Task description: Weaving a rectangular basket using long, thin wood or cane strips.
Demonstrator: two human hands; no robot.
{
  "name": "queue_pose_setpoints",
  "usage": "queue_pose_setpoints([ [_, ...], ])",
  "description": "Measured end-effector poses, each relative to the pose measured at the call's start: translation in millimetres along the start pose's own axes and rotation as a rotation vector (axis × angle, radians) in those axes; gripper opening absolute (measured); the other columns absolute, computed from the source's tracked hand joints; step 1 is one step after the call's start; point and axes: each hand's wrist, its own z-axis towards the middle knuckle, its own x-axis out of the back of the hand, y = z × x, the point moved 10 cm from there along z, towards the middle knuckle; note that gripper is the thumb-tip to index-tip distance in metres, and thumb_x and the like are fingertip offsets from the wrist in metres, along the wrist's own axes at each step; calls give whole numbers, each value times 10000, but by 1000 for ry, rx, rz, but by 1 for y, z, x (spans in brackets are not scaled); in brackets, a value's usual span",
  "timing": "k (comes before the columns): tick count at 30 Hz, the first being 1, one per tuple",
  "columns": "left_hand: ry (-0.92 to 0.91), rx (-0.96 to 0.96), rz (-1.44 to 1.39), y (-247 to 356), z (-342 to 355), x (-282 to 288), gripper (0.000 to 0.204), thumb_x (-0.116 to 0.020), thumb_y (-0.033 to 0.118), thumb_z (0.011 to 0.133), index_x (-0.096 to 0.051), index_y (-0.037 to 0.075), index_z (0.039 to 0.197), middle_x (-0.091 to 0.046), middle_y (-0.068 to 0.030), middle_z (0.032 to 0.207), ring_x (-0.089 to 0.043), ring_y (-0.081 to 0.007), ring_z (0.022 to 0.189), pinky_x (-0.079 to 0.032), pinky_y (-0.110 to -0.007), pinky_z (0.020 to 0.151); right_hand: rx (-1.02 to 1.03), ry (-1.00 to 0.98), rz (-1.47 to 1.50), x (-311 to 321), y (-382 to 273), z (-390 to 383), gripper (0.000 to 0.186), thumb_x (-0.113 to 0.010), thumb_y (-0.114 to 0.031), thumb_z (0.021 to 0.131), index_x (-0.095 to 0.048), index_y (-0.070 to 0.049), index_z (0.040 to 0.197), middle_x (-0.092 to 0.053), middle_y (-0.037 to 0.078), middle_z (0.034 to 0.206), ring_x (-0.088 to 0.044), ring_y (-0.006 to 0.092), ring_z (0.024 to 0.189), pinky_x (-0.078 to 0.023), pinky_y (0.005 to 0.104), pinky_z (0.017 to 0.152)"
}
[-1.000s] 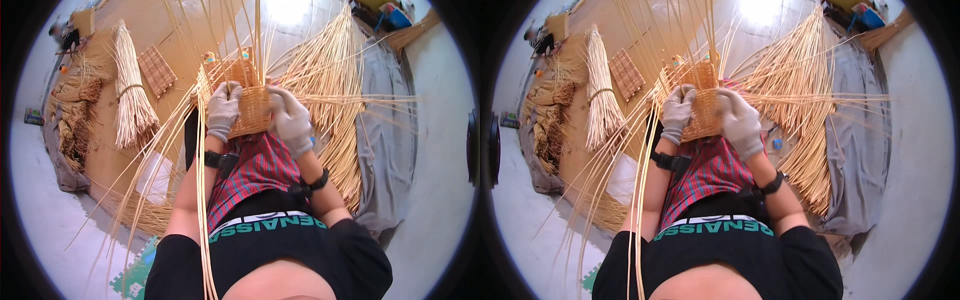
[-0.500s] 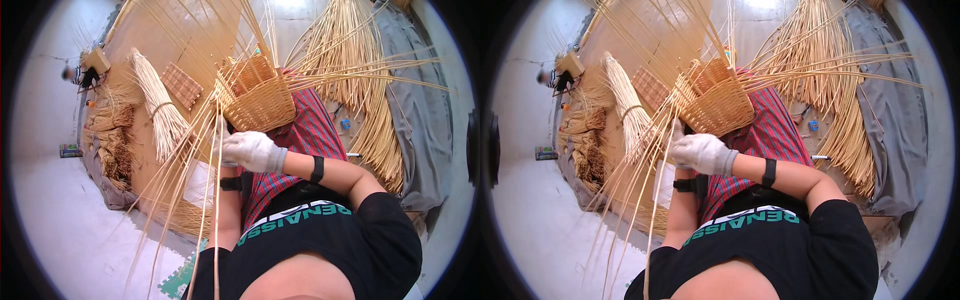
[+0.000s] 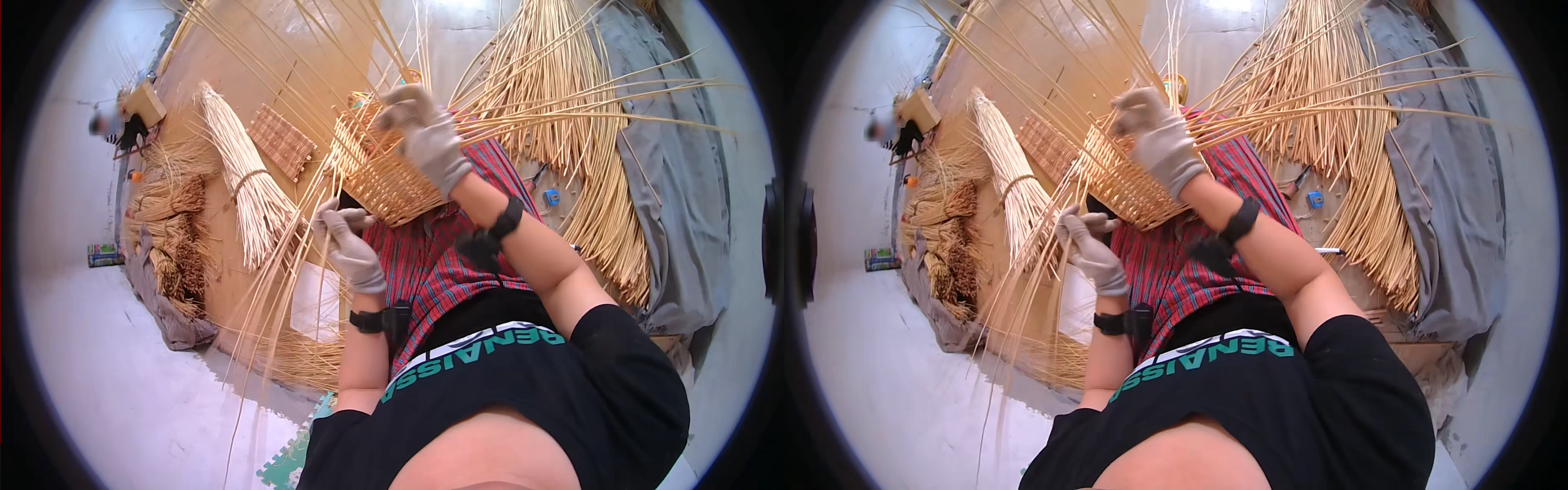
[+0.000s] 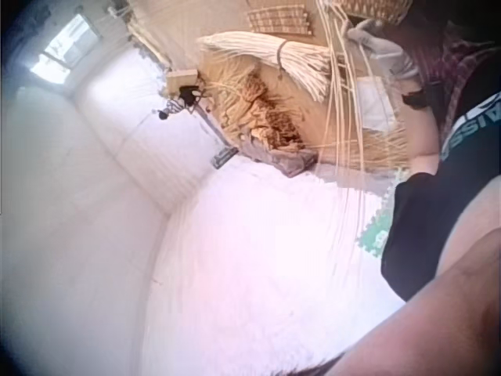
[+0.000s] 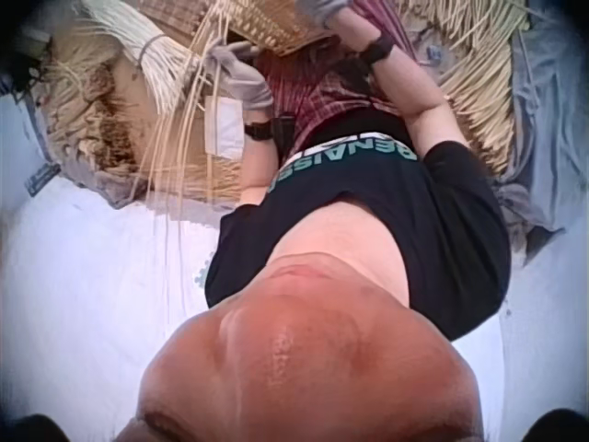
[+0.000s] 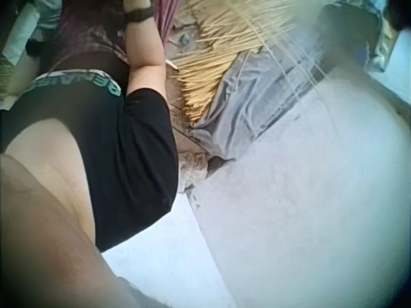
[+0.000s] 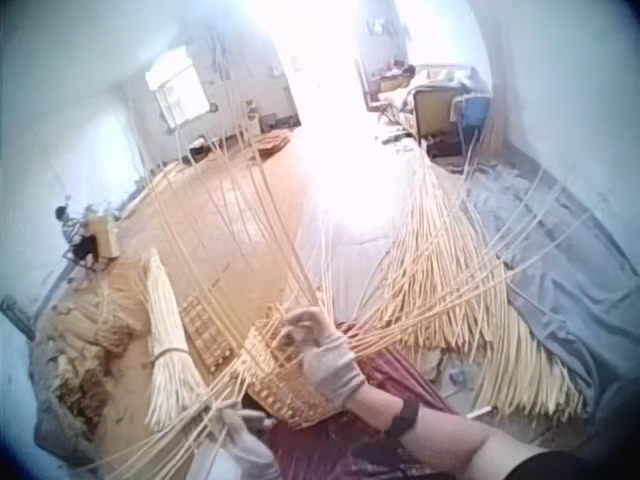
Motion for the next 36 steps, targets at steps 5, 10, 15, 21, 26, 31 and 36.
queue_pose_setpoints([
  [5,-223,-95,374,-11,-10,-42,252,-580,59,1061,-572,49,1312,-658,-71,1120,-677,-153,905,-586,-287,765,-160,107,88,48,83,-14,87,-583,-66,1057,-618,-103,1127,-737,19,948,-720,137,905,-567,291,673],
  [10,-470,24,576,-36,49,-89,418,-443,233,1131,-398,242,1546,-684,-99,832,-614,-179,498,-511,-339,447,-2,116,-133,35,64,-7,87,-605,-88,1048,-631,-89,1132,-752,68,1017,-743,212,927,-577,327,862],
  [15,-410,250,315,-49,50,-96,280,-470,232,1126,-493,201,1403,-634,-60,766,-528,-130,418,-424,-300,372,728,-236,-993,-81,-16,39,474,-604,21,958,-543,-84,1416,-747,127,1174,-737,234,1051,-583,328,902],
  [21,-369,277,234,-49,47,-93,233,-515,113,1097,-521,133,1329,-607,-76,957,-556,-99,477,-456,-260,402,325,31,-311,39,7,8,371,-420,-62,1090,-456,-74,1459,-723,93,1026,-678,155,798,-623,340,795],
  [26,-325,290,212,-55,47,-100,241,-644,269,1054,-585,49,974,-588,-53,796,-604,-131,489,-448,-281,399,-60,58,-270,63,18,-30,177,-493,-81,1096,-572,-69,1254,-741,89,948,-710,151,822,-562,289,742],
  [31,-132,-197,757,-2,45,-99,212,-691,261,1018,-650,54,996,-702,-110,824,-712,-296,779,-569,-409,669,-195,-1,-251,54,4,-21,184,-652,-10,1005,-631,-69,1178,-760,65,1054,-717,82,847,-521,248,570],
  [36,-23,-601,480,53,32,-124,203,-651,237,1039,-636,34,1026,-694,-123,959,-725,-252,807,-586,-348,676,-170,198,-362,105,2,1,226,-685,-62,991,-653,-68,1215,-764,94,1031,-744,153,831,-582,275,590],
])
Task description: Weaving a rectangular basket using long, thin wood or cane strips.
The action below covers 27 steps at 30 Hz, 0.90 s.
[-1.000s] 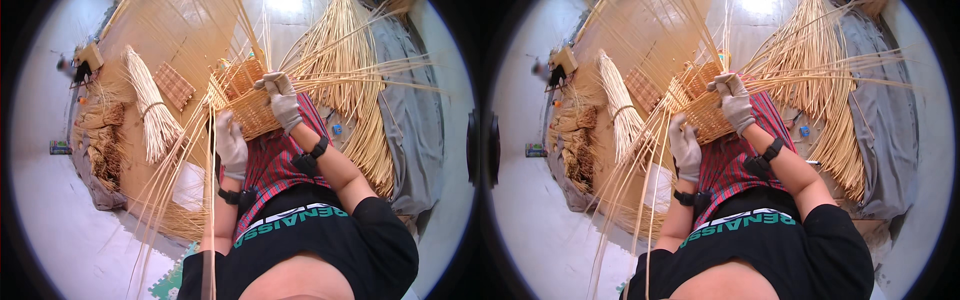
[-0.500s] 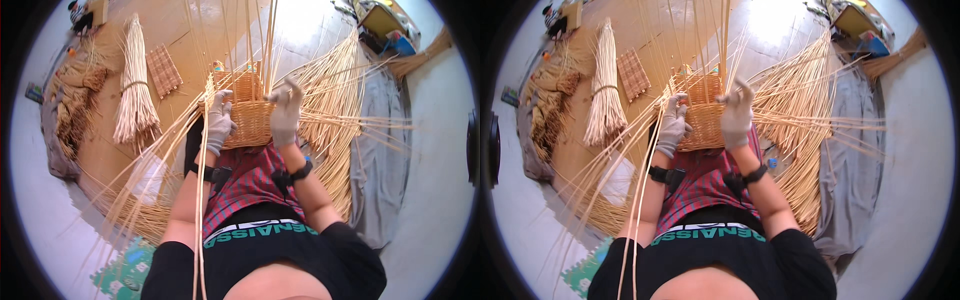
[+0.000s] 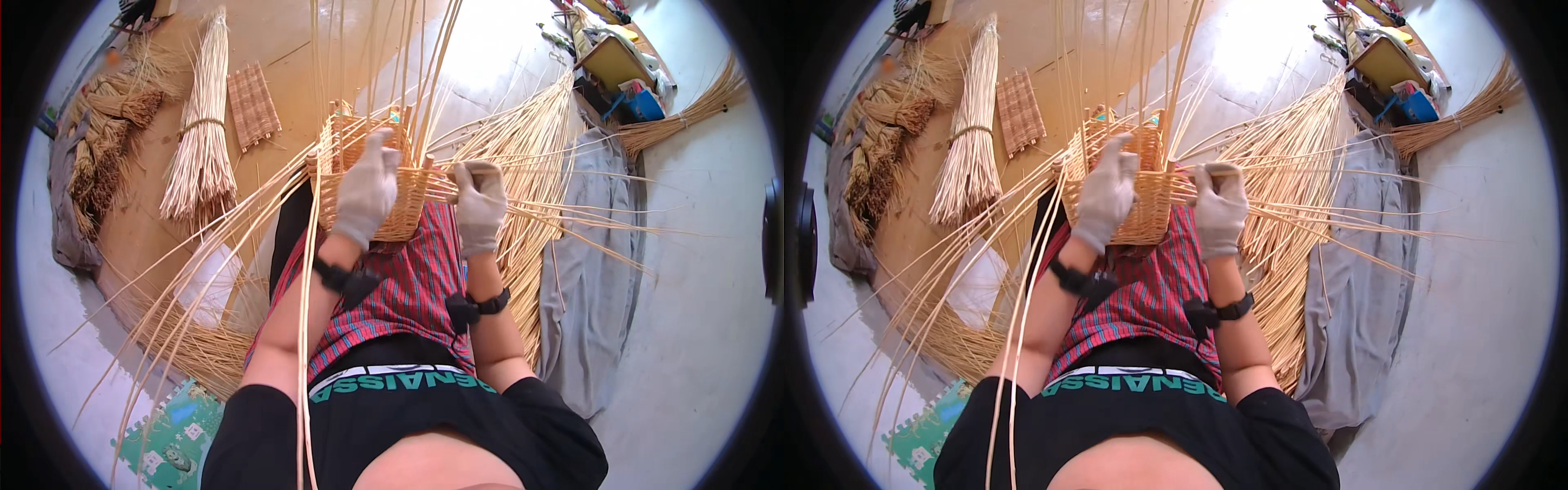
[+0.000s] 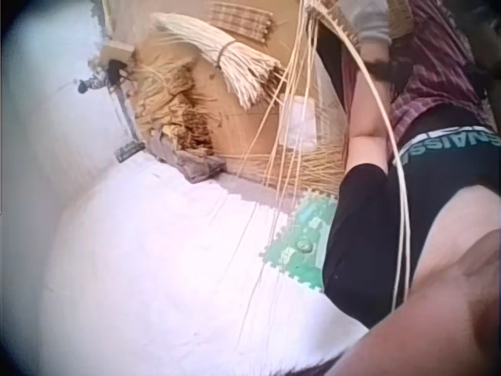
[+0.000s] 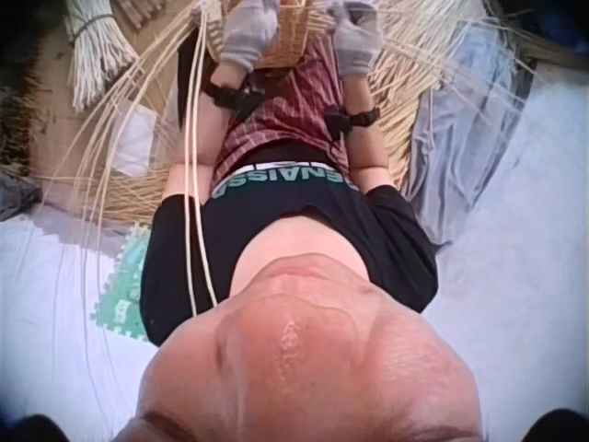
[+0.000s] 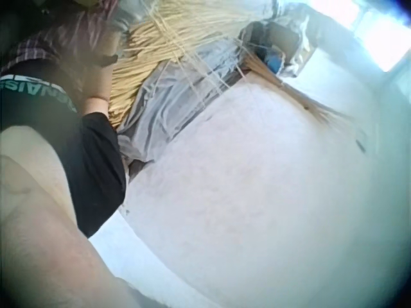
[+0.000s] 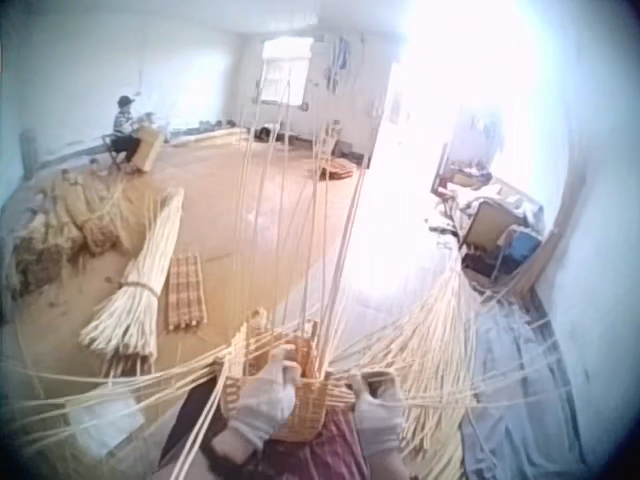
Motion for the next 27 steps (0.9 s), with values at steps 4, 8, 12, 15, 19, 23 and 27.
queue_pose_setpoints([
  [4,-727,839,-342,-53,-49,-86,293,-618,320,1061,-612,34,994,-645,-64,793,-654,-152,535,-515,-305,455,652,-50,-586,-55,-67,24,361,-669,-69,993,-586,-34,1343,-768,118,1121,-751,152,906,-599,299,665],
  [8,-620,895,-366,-67,-50,-82,294,-662,312,1042,-618,33,958,-613,-25,699,-604,-122,454,-474,-288,399,414,-180,88,-46,-60,68,462,-531,-119,1074,-422,-73,1521,-716,66,906,-666,155,743,-609,314,777],
  [12,-567,581,-396,-52,-43,-75,319,-735,232,990,-611,56,1226,-705,-86,986,-709,-177,704,-590,-304,637,241,-46,37,22,-24,32,317,-464,-164,1123,-538,-72,1417,-538,-15,701,-617,127,696,-599,316,752],
  [15,-723,581,-330,-48,-75,-83,758,-771,245,949,-373,70,1570,-617,-167,1421,-660,-234,1205,-533,-336,1047,349,-128,-303,9,-35,-27,307,-625,-128,1021,-614,-60,1320,-634,29,762,-655,121,731,-584,304,728],
  [19,-334,385,-784,-35,-68,-64,693,-656,213,1032,-319,-29,1587,-532,-141,1531,-525,-221,1386,-396,-352,1191,641,-537,-428,-101,-63,-91,615,-515,189,771,-694,-62,1302,-769,104,1131,-723,197,1081,-561,363,938],
  [23,-338,661,-910,-68,-78,-72,424,-541,160,1099,-511,15,1496,-597,-126,1456,-579,-198,1322,-452,-334,1154,367,-119,-140,-57,-60,-14,410,-771,-15,867,-695,-69,1266,-718,140,1100,-699,237,1037,-549,372,922],
  [27,-166,791,-1181,-85,-68,-47,318,-595,122,1067,-613,16,1367,-696,-128,1291,-678,-222,1171,-565,-369,1039,207,-325,-688,-54,-9,27,405,-823,-267,856,-695,-57,1178,-712,142,991,-703,284,903,-548,400,830],
])
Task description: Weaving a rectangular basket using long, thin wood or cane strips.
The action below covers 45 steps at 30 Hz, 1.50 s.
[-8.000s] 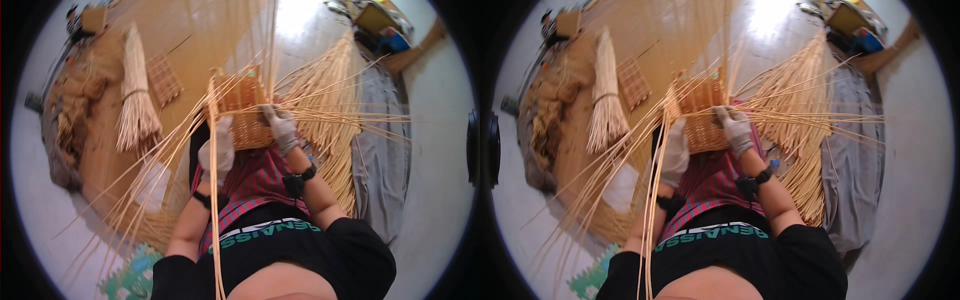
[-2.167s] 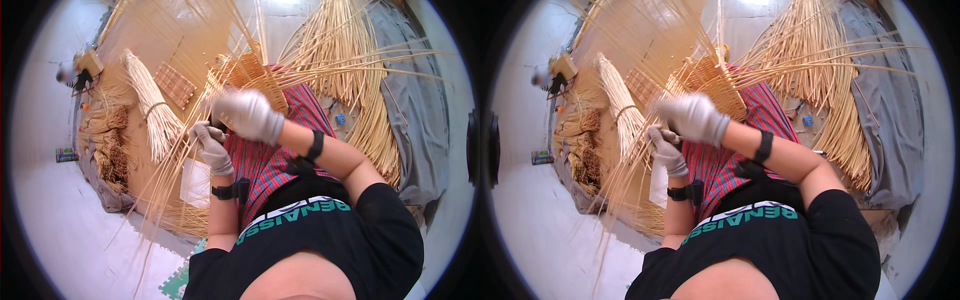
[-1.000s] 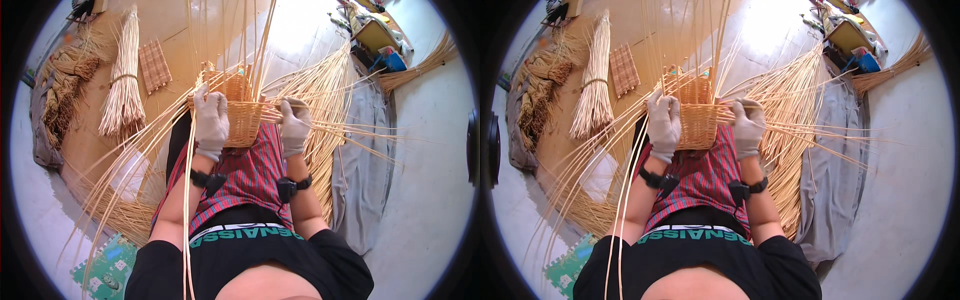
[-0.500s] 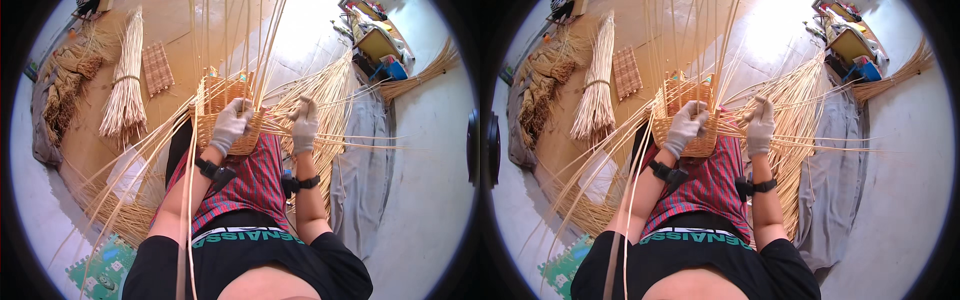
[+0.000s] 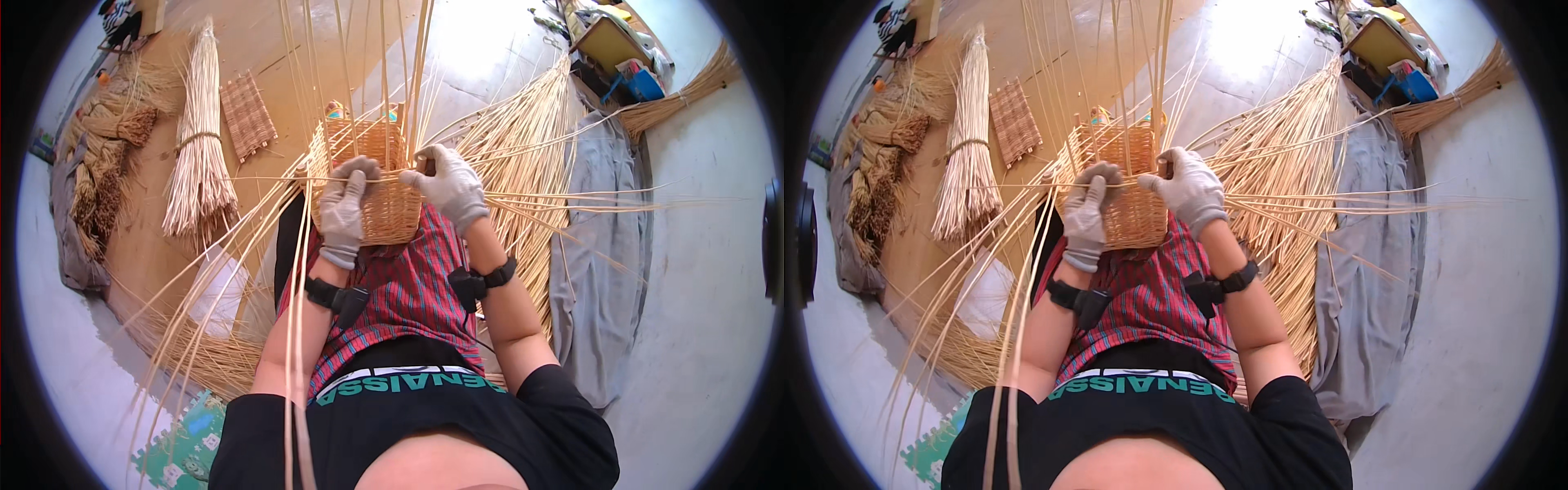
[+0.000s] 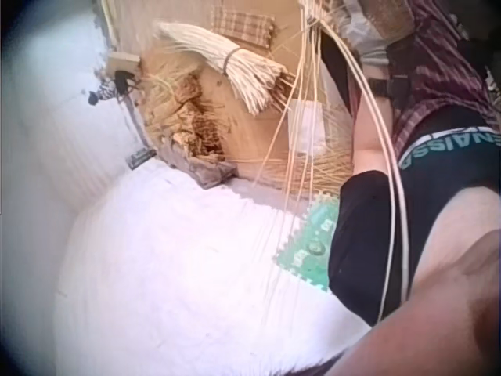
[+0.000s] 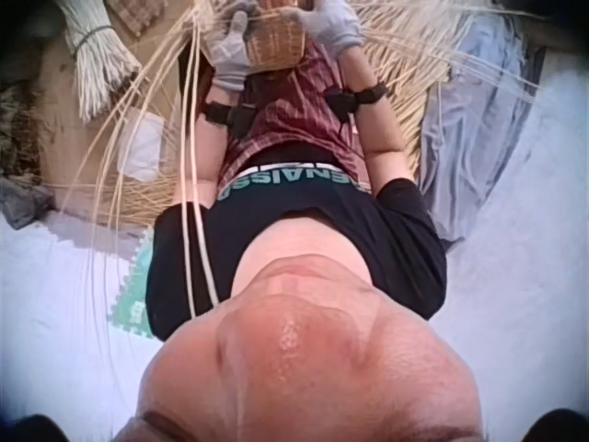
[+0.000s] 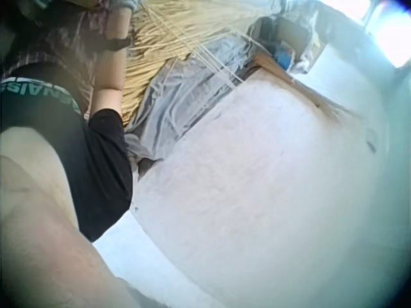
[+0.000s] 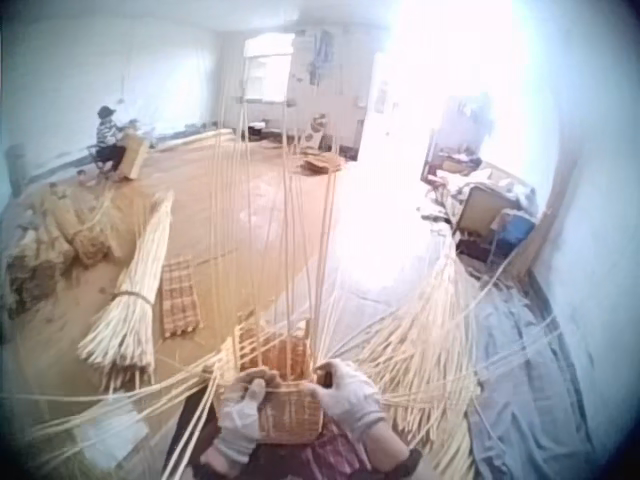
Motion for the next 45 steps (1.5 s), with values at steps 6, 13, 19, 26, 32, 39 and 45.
queue_pose_setpoints([
  [6,-188,-373,738,47,41,-103,363,-643,-20,997,-611,-13,1359,-749,-114,1151,-721,-231,1062,-547,-317,1017,10,233,-350,-22,3,-15,351,-764,-325,882,-683,-37,1065,-725,162,887,-705,389,821,-546,457,756],
  [13,-319,-619,927,51,-28,-104,366,-712,23,958,-635,19,1316,-735,-92,993,-703,-197,966,-547,-312,894,-154,132,-379,-22,38,13,298,-740,-353,877,-683,-108,1037,-751,123,865,-725,315,820,-539,498,771],
  [19,340,-416,343,77,-62,89,117,-688,59,1009,-658,12,1113,-679,-3,885,-617,-65,709,-508,-209,635,122,562,154,-7,-23,-62,185,-759,-149,898,-742,-148,1082,-739,82,932,-699,246,814,-545,397,731],
  [26,31,-95,645,28,-83,85,305,-639,159,1013,-626,76,1306,-674,-80,1246,-649,-190,1123,-536,-335,985,521,-251,-8,-134,-154,-114,614,-807,-203,813,-624,-178,1399,-687,112,1008,-681,328,915,-566,434,799],
  [32,-82,-138,278,57,-29,127,355,-605,135,1030,-566,31,1367,-641,-94,1235,-637,-186,1139,-541,-326,1011,510,-146,73,-130,-155,-103,533,-815,-206,809,-637,-101,1300,-682,123,1052,-666,345,893,-556,456,808],
  [39,-171,100,-794,40,-50,96,382,-599,43,1013,-514,59,1385,-634,-102,1275,-647,-202,1146,-569,-337,974,691,-23,87,-125,-176,-120,401,-813,-210,787,-698,-114,1159,-720,87,1195,-701,315,1045,-559,452,883],
  [45,-357,85,113,84,2,82,698,-688,15,955,-391,97,1581,-575,-81,1447,-585,-186,1294,-497,-307,1118,742,-104,-65,-118,-163,-125,203,-801,-220,828,-725,-132,994,-773,63,1060,-740,271,776,-581,369,647],
])
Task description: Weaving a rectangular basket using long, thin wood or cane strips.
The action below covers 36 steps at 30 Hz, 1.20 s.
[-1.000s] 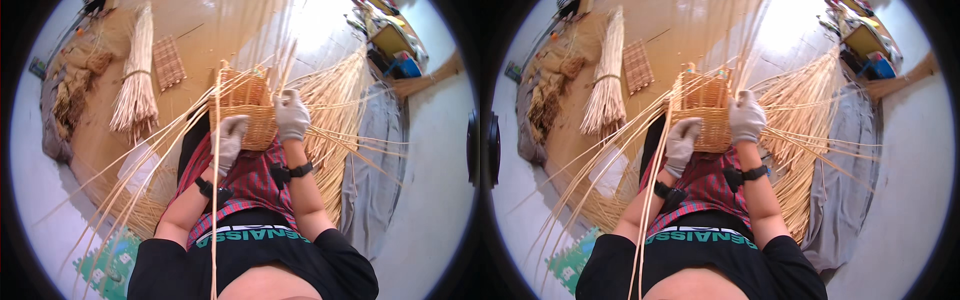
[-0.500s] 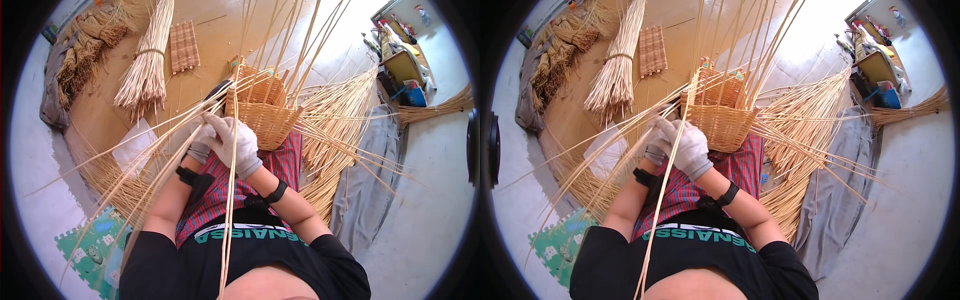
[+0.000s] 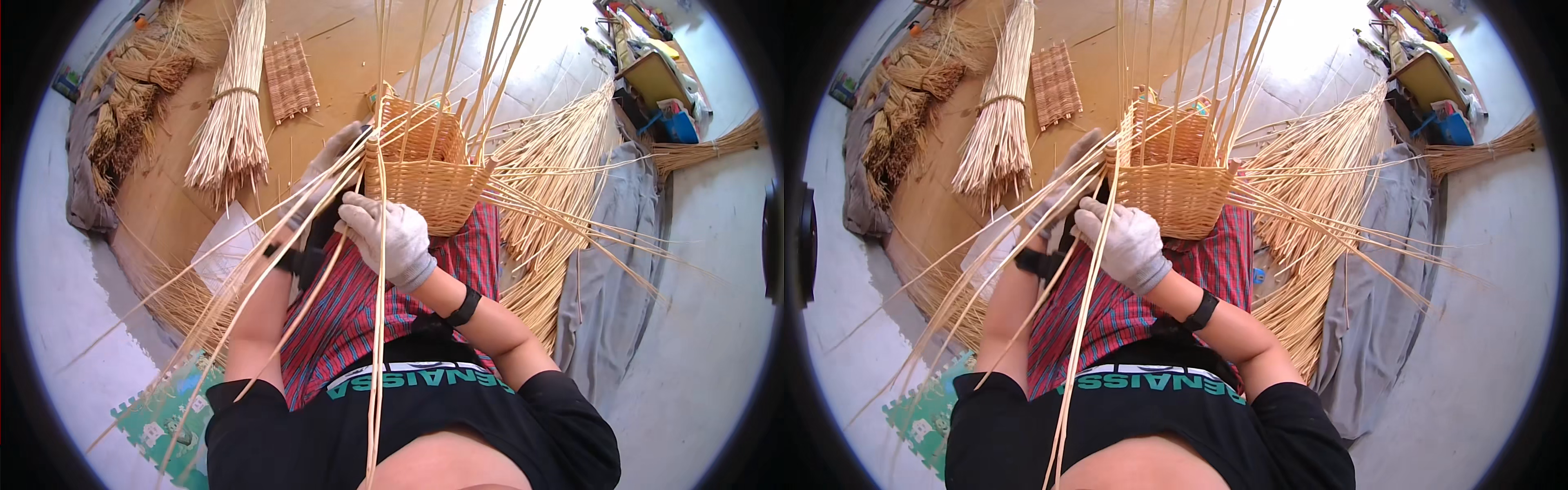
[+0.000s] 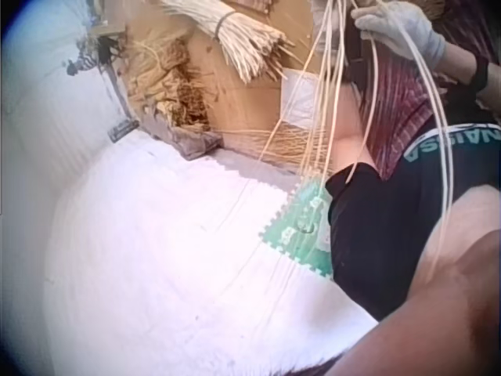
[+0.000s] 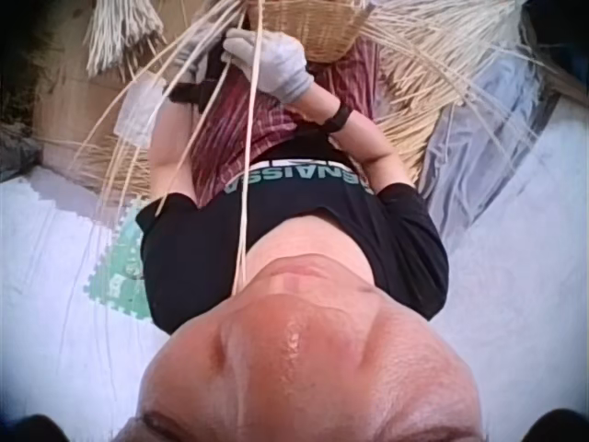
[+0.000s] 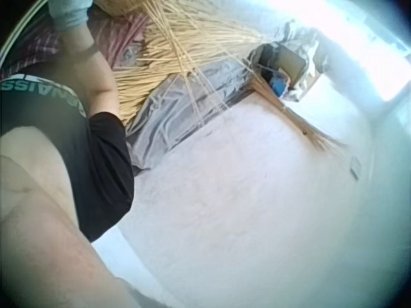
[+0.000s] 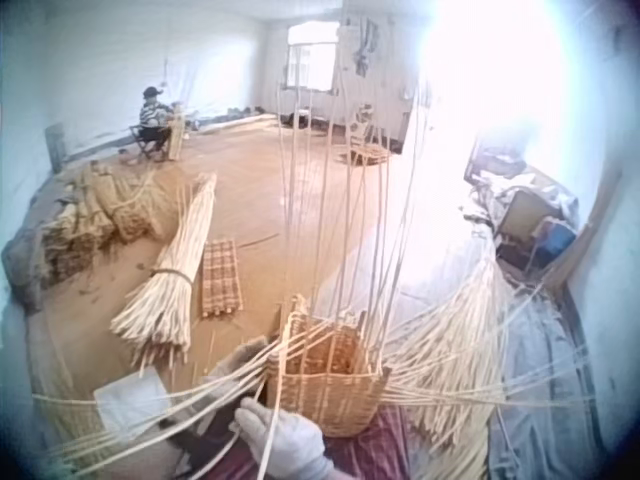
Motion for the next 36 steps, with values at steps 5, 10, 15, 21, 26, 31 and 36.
queue_pose_setpoints([
  [5,-219,13,543,14,38,-27,726,-762,-21,890,-476,182,1527,-293,-79,1682,-336,-214,1519,-328,-342,1248,17,152,91,34,30,-20,107,-703,-159,932,-737,-79,994,-779,107,1045,-763,227,829,-601,373,712],
  [10,-59,-41,370,-5,41,-29,605,-853,133,844,-541,158,1362,-307,-128,1669,-250,-269,1564,-237,-424,1283,-851,586,949,33,184,-80,147,-710,-123,1003,-746,-42,1121,-771,62,964,-729,131,840,-551,227,633],
  [15,146,-165,453,-16,30,-11,523,-787,24,878,-537,155,1318,-342,-169,1639,-314,-275,1536,-284,-428,1266,-808,666,1002,31,181,-43,198,-681,-80,1006,-717,-51,1198,-760,74,1056,-731,141,911,-550,241,642],
  [21,331,-212,427,-25,32,-6,391,-696,-16,924,-547,112,1262,-456,-177,1534,-360,-273,1515,-331,-385,1239,-191,301,-271,45,105,102,582,-570,24,981,-435,-46,1543,-721,168,1201,-716,245,1072,-584,366,860],
  [26,437,-254,339,-26,21,-8,400,-696,0,931,-562,77,1300,-525,-113,1443,-535,-201,1315,-465,-341,1119,-285,634,696,60,149,0,468,-534,13,1006,-446,-81,1456,-692,79,950,-703,147,909,-590,336,860],
  [31,512,-419,417,-13,15,-18,612,-718,0,912,-484,53,1475,-548,-68,1402,-607,-162,1148,-531,-319,1021,-353,495,675,41,96,-21,228,-538,58,1022,-618,-42,1210,-672,52,887,-693,143,843,-577,318,871],
  [36,691,-265,589,-8,-33,-43,396,-505,-140,947,-549,50,1292,-620,-66,1181,-624,-149,1017,-536,-303,890,-757,726,989,55,149,-45,124,-602,-64,1051,-642,-44,1167,-740,75,1010,-708,134,877,-575,284,731],
])
